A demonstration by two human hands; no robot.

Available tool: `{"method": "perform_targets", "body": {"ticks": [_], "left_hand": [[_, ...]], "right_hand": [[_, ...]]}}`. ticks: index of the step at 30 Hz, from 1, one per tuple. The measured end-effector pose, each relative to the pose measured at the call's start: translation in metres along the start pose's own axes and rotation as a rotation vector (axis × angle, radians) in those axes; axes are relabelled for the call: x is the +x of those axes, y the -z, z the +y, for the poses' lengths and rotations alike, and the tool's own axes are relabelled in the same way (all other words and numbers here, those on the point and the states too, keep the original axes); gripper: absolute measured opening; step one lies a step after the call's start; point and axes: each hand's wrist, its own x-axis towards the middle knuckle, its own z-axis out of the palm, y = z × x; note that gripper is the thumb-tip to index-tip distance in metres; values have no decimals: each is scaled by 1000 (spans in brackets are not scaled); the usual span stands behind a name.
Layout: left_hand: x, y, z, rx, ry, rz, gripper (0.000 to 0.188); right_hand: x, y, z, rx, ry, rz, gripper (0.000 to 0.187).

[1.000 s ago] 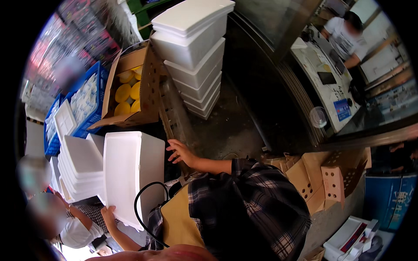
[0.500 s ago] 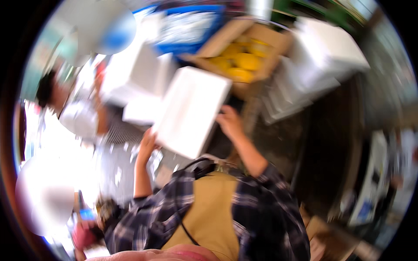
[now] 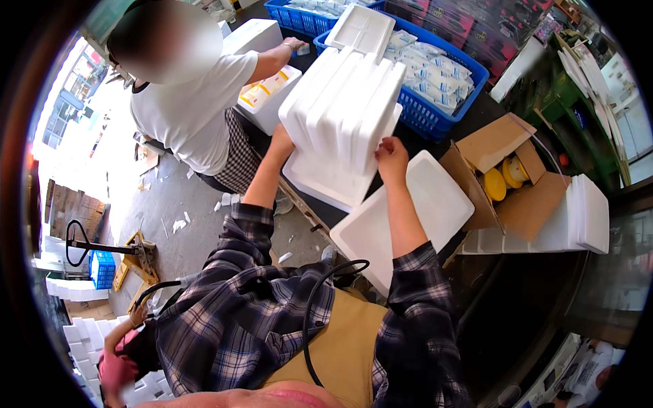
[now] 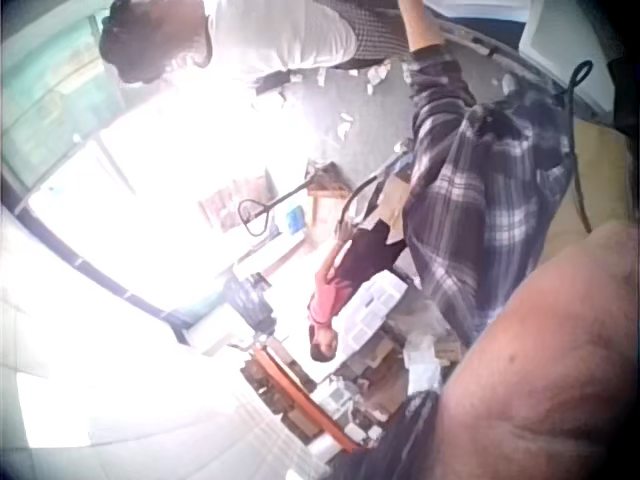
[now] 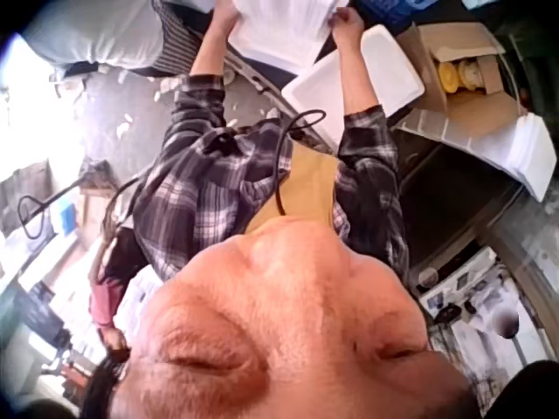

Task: The person unstraps a stack of white lids, transfers yellow-capped containers from a large cardboard box into small white foam coolers, and prepares cardboard shipping boxes by hand.

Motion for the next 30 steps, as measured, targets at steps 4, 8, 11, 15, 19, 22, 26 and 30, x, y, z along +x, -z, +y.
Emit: {"method": "perform_targets", "body": {"ticks": [4, 8, 11, 15, 19, 22, 26, 30], "left_hand": [[-6, 1, -3, -94, 62, -92, 33], [-9, 7, 53, -363, 54, -238, 51], [2, 12, 104, -483, 95, -374, 70], [13, 46, 136, -568, -232, -583, 101], [12, 27, 130, -420, -216, -538, 111], [14, 22, 119, -500, -228, -509, 102], [25, 33, 127, -340, -399, -549, 99], [14, 40, 160, -190, -470, -524, 98]], "right_hand": [[-10, -28, 11, -157, 161, 146, 15], [-18, -20, -20, 199, 93, 65, 35], [14, 5, -14, 373, 37, 51, 60], [-4, 39, -119, 360, 1, -97, 64], [2, 31, -102, 468, 2, 21, 55], [0, 31, -80, 702, 111, -37, 48], [3, 34, -76, 778, 203, -80, 52], [4, 41, -74, 743, 143, -78, 60]]}}
